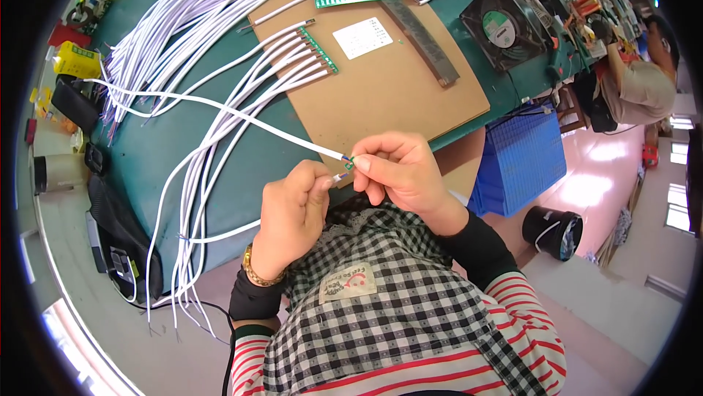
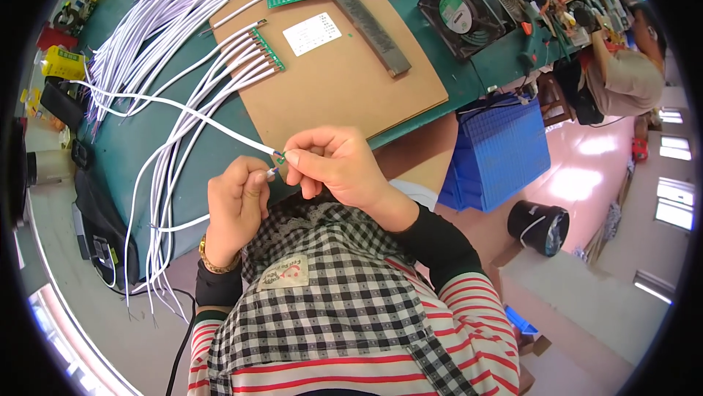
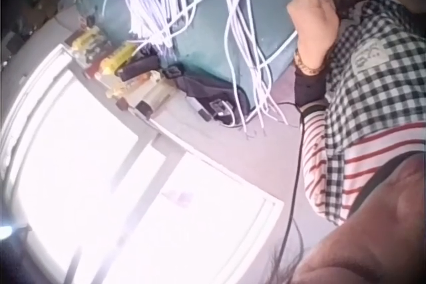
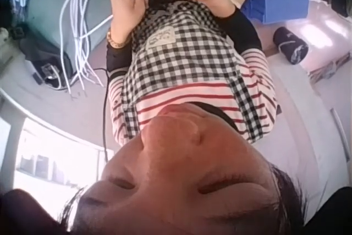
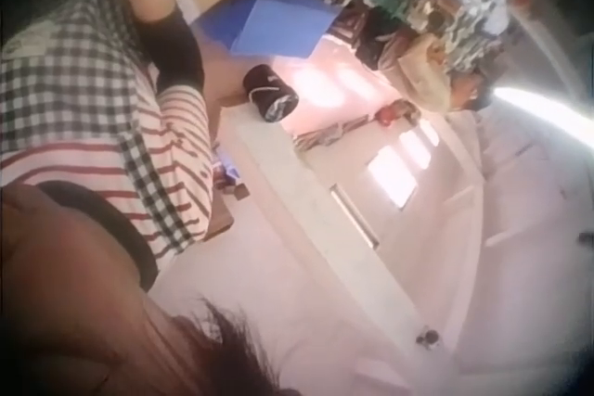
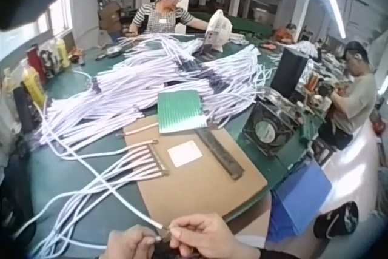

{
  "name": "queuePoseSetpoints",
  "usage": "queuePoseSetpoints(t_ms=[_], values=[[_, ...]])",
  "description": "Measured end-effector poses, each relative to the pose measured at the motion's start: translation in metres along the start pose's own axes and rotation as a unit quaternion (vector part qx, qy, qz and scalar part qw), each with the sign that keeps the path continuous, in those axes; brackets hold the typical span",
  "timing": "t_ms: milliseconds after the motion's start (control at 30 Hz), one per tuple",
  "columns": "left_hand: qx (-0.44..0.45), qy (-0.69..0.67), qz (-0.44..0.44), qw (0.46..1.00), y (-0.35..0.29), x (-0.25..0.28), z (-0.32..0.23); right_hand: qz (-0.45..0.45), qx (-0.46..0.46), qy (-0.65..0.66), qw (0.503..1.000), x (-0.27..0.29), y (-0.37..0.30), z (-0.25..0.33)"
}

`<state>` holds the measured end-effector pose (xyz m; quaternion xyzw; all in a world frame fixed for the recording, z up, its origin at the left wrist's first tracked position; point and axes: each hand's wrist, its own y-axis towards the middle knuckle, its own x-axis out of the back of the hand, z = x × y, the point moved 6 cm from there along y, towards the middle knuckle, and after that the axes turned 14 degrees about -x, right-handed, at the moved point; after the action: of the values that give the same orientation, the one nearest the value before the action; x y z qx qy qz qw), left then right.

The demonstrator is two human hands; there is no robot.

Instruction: The person secures wires to a circuit board assembly using a hot glue gun.

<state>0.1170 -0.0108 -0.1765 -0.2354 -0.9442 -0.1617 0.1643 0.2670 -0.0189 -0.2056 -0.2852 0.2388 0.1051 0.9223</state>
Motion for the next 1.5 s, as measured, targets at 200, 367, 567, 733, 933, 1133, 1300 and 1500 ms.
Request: queuePoseSetpoints(t_ms=[200,367,567,733,933,1133,1300,1500], values=[[0.038,-0.029,-0.019,0.999,0.002,-0.003,0.005,0.002,0.004,0.016,1.000,0.002,0.002,-0.001],[0.030,-0.012,-0.033,0.999,0.001,-0.001,0.006,-0.014,0.019,0.000,1.000,0.002,0.000,0.000],[0.035,-0.009,-0.071,0.997,-0.002,-0.001,0.011,-0.019,0.023,-0.005,1.000,0.002,0.000,0.000],[0.029,-0.001,-0.083,0.996,-0.002,-0.001,0.011,-0.021,0.032,-0.005,0.999,-0.002,0.001,0.001],[0.017,-0.017,-0.116,0.993,-0.003,0.000,0.009,-0.027,0.035,-0.001,0.999,-0.005,0.000,0.001],[0.025,-0.019,-0.138,0.990,-0.007,0.000,0.009,-0.021,0.043,-0.022,0.999,-0.010,-0.003,0.002],[-0.003,-0.023,-0.171,0.985,-0.007,-0.002,0.006,-0.030,0.078,-0.035,0.996,-0.011,-0.004,0.004],[-0.081,0.116,-0.208,0.968,-0.003,-0.005,-0.010,-0.024,0.125,-0.026,0.992,-0.007,0.000,0.000]])
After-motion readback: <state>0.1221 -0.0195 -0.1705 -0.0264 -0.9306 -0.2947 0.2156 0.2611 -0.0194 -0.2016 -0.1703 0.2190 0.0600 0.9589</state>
